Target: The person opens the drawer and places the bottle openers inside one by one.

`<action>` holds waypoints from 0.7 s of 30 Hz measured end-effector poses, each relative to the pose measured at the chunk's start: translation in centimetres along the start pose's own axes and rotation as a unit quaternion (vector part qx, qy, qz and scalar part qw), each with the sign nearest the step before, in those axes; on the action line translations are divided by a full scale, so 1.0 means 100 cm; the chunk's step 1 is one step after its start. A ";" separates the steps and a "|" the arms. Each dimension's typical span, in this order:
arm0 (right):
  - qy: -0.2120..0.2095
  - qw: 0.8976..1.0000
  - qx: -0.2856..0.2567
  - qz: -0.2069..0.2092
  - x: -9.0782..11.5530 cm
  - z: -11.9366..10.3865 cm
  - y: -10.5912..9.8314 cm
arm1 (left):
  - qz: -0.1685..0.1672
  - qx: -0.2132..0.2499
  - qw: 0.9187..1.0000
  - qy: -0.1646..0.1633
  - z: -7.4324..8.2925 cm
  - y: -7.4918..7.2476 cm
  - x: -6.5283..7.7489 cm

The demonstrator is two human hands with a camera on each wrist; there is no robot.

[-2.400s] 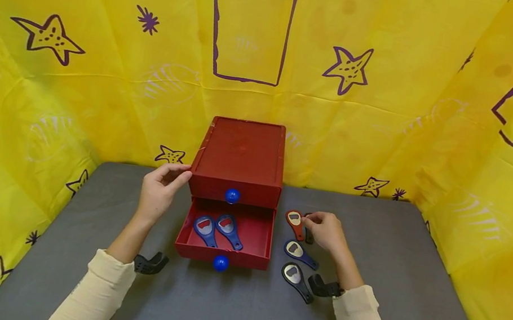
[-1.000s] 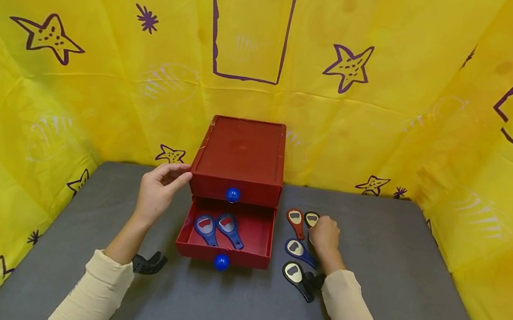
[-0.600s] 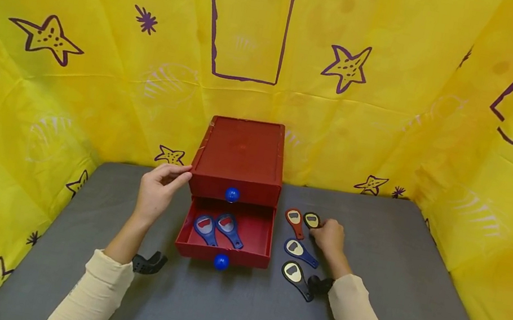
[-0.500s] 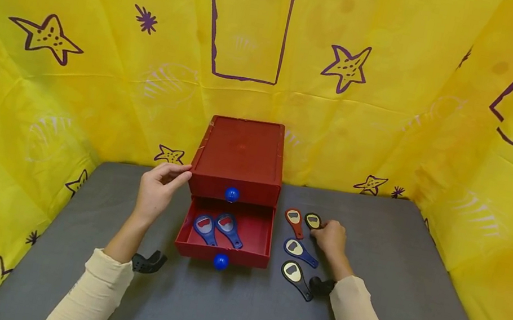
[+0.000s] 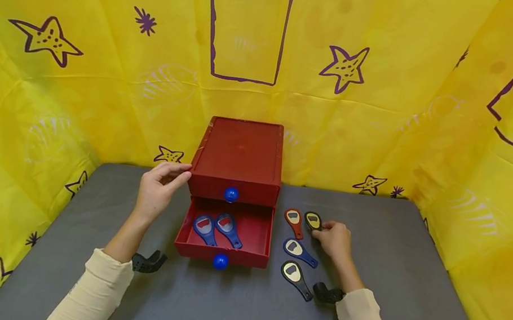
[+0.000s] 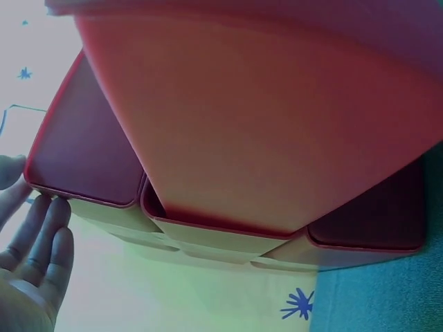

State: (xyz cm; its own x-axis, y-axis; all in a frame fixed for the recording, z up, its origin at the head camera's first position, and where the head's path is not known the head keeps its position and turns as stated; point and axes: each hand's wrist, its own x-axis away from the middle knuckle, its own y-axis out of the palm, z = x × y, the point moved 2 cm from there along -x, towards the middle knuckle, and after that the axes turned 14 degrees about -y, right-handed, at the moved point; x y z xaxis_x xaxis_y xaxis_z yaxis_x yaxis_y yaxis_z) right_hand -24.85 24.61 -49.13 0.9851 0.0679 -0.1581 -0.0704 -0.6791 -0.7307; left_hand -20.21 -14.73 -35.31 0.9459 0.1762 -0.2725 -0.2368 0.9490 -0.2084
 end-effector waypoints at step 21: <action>-0.068 0.997 -0.023 -0.038 0.021 -0.070 -0.035 | 0.005 0.006 1.000 -0.001 -0.004 0.002 -0.002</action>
State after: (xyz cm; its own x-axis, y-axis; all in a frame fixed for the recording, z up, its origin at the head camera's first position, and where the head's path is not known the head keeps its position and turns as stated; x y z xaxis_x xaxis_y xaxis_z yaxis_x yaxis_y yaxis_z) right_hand -21.45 21.99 -42.21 0.9568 0.2171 -0.1935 0.0146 -0.7004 -0.7136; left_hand -20.55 -14.66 -35.68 0.9440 0.1866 -0.2722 -0.2438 0.9502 -0.1942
